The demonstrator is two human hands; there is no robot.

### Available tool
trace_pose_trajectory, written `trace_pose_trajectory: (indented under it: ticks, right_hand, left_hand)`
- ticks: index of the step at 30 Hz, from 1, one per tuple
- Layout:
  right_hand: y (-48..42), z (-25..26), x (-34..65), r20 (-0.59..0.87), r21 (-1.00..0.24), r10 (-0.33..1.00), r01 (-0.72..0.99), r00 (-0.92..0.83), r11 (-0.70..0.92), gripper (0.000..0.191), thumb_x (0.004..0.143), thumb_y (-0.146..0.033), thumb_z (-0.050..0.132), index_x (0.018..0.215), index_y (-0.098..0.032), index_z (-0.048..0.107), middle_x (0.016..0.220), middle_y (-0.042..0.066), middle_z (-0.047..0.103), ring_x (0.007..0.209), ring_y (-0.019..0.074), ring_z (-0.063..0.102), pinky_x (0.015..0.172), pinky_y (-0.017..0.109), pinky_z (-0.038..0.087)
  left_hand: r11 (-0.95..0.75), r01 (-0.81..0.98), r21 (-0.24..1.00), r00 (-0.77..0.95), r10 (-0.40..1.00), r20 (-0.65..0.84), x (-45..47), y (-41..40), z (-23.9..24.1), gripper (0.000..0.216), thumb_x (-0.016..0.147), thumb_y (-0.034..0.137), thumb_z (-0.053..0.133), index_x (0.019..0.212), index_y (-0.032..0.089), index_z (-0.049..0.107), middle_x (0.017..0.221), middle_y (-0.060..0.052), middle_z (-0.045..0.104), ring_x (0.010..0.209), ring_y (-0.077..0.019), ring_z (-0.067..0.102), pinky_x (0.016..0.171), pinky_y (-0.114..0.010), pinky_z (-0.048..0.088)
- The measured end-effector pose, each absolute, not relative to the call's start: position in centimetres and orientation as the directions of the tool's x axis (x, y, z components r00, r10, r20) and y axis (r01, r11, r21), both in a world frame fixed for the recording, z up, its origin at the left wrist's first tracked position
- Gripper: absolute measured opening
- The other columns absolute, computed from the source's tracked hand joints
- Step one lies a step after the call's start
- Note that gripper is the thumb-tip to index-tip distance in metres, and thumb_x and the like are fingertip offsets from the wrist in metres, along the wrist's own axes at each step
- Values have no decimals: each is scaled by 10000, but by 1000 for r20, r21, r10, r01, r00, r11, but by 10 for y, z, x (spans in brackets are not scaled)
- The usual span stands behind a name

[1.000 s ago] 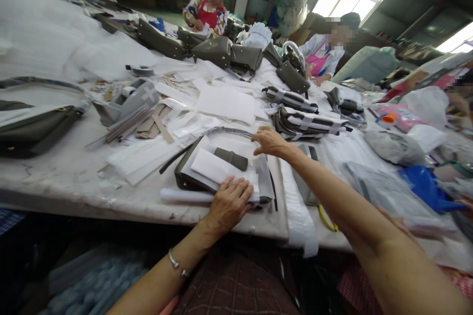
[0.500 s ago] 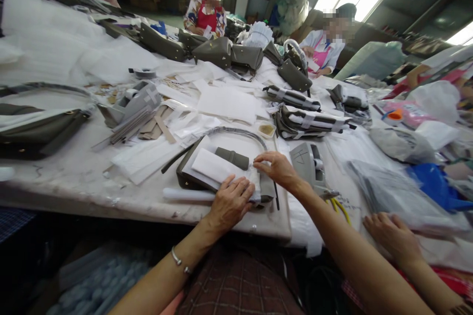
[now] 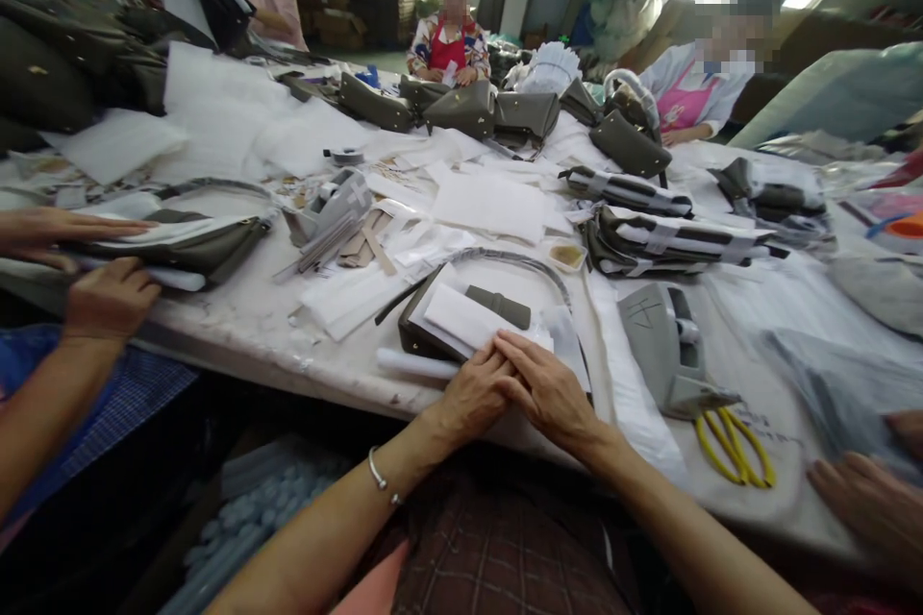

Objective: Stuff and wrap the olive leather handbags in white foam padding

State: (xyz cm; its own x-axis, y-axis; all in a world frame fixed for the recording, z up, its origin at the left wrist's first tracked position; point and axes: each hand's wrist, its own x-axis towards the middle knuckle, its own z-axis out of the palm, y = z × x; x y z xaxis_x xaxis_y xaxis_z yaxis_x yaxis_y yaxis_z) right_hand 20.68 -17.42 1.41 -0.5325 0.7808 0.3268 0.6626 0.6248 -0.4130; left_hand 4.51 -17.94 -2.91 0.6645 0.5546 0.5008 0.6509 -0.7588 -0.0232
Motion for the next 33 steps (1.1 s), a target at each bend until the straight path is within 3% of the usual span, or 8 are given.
trace_pose_trajectory:
  ticks: [3,7,11,15,19,25,29,33]
  right_hand:
    - [-179,3,208,347,-264,720,674,-601,690,650,900,-404,647,1464,-154,442,1463,163,505,1328,302,501,1084,481,466]
    - [-172,1,215,353,-128,679,685,-644,717,585,899,-165,599,1464,-157,447,1485,152,485,1359,297,470,1106,473,447]
    - [-151,8,232,356,-149,635,630,-685,763,539,891,-136,580,1421,-192,501,1428,125,552,1326,273,510,1098,460,456]
    - [-140,22,229,368,-194,620,594,-693,780,550,868,-277,670,1387,-189,510,1407,142,564,1335,288,496,1122,528,403]
    - [-147,21,197,315,-197,610,579,-727,791,711,838,-273,691,1469,-136,394,1469,170,497,1402,289,410,1174,536,312]
    - [-154,-2,177,287,-143,638,627,-714,766,643,853,-136,575,1471,-107,402,1493,170,470,1410,277,400,1188,510,285]
    - [-155,-13,176,332,-132,637,635,-696,761,553,896,-132,515,1446,-133,451,1463,153,511,1382,266,439,1175,508,300]
    - [-159,-21,170,383,-128,662,673,-644,729,492,932,-100,433,1417,-155,494,1448,119,537,1375,253,448,1176,493,285]
  left_hand:
    - [-729,682,-57,672,594,443,0,-182,-9,401,1010,266,451,1398,170,482,1439,-76,541,1394,-225,411,1207,-461,263]
    - [-603,796,-49,561,707,431,-64,-172,9,557,903,217,634,1429,274,462,1481,-69,494,1392,-305,405,1170,-580,276]
    - [-606,792,75,518,731,443,-82,-162,4,665,813,138,718,1419,252,470,1429,-99,515,1294,-289,481,1090,-471,431]
    - [-597,792,131,477,738,477,-54,-172,-6,637,776,183,774,1357,218,513,1284,-112,592,1105,-283,553,973,-451,509]
    - [-564,813,145,446,763,468,-31,-186,-10,619,815,219,739,1374,199,475,1249,-132,604,1043,-290,565,907,-469,527]
    - [-585,770,254,488,797,356,-45,-183,4,646,817,190,732,1390,203,434,1275,-89,588,1107,-245,555,975,-385,509]
    - [-518,829,212,435,834,339,-41,-180,-7,433,830,160,708,1233,229,565,1185,-49,643,997,-217,582,846,-334,552]
    - [-515,854,74,423,770,478,-34,-188,-32,322,915,128,570,1230,190,598,1166,-74,684,941,-211,612,791,-326,544]
